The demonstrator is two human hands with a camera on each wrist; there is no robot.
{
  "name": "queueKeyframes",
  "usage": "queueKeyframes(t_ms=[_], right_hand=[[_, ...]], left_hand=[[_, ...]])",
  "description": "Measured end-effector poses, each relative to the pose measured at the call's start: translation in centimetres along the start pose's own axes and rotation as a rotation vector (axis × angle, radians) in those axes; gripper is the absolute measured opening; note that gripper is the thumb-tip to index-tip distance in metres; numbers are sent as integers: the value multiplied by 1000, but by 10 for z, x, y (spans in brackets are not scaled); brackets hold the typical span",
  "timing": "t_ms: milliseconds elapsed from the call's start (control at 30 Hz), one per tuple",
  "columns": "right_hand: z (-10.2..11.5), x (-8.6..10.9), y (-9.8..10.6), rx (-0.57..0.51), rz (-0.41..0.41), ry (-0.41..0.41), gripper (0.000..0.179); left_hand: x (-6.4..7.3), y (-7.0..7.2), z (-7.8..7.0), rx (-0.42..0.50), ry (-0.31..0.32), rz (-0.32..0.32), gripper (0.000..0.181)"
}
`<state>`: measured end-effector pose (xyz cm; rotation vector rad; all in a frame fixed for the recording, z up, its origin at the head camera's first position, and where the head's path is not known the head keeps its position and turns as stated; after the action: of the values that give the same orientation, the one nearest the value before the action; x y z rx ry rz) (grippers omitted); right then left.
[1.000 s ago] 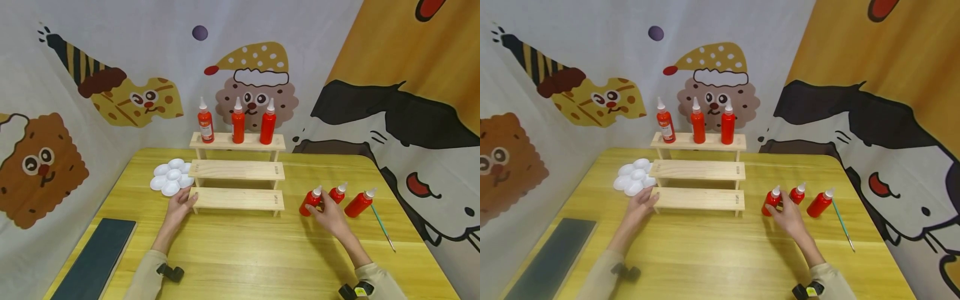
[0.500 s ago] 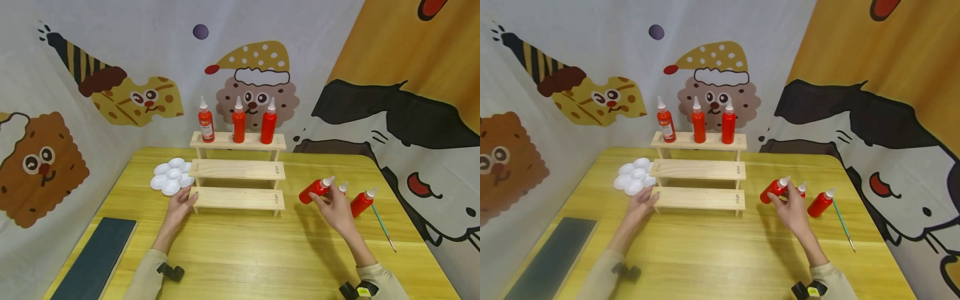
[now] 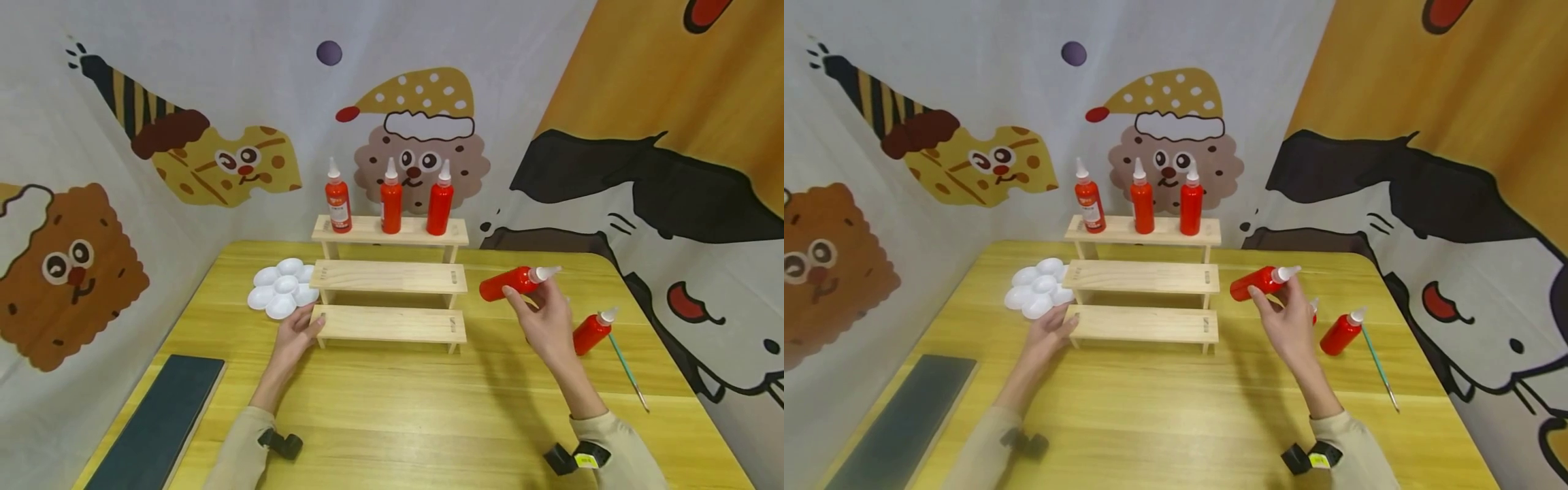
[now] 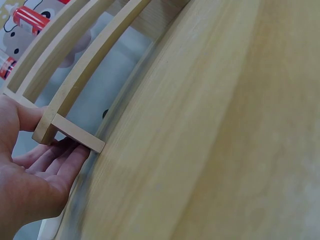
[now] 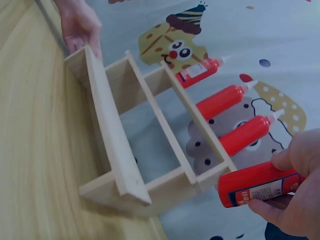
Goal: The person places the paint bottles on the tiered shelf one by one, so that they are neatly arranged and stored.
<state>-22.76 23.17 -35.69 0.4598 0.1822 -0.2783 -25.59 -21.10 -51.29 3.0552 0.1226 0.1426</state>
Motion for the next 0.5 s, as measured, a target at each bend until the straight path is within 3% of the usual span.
queueKeyframes(t_ms=[133,267,500], right_hand=[[8,-5,-6,-86,-13,-24,47],[17,-10,-16,-182,-12,5,45],[32,-21,-43,-254,26,44,48]], left_hand=[[0,-1,-1,6,-1,-4,58],[0,-1,0,8,-1,-2,58],[-1,-1,2,16,-2,6,57]])
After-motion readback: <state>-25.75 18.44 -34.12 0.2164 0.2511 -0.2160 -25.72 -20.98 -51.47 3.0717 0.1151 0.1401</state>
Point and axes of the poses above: each hand's wrist, its own x-axis away from the middle knuckle, its own y-axis out of the back of the hand, z = x × y, the point moved 9 cm from there along -x, towards the middle knuckle, and after that the axes turned 5 degrees about -y, right-handed, at the moved point
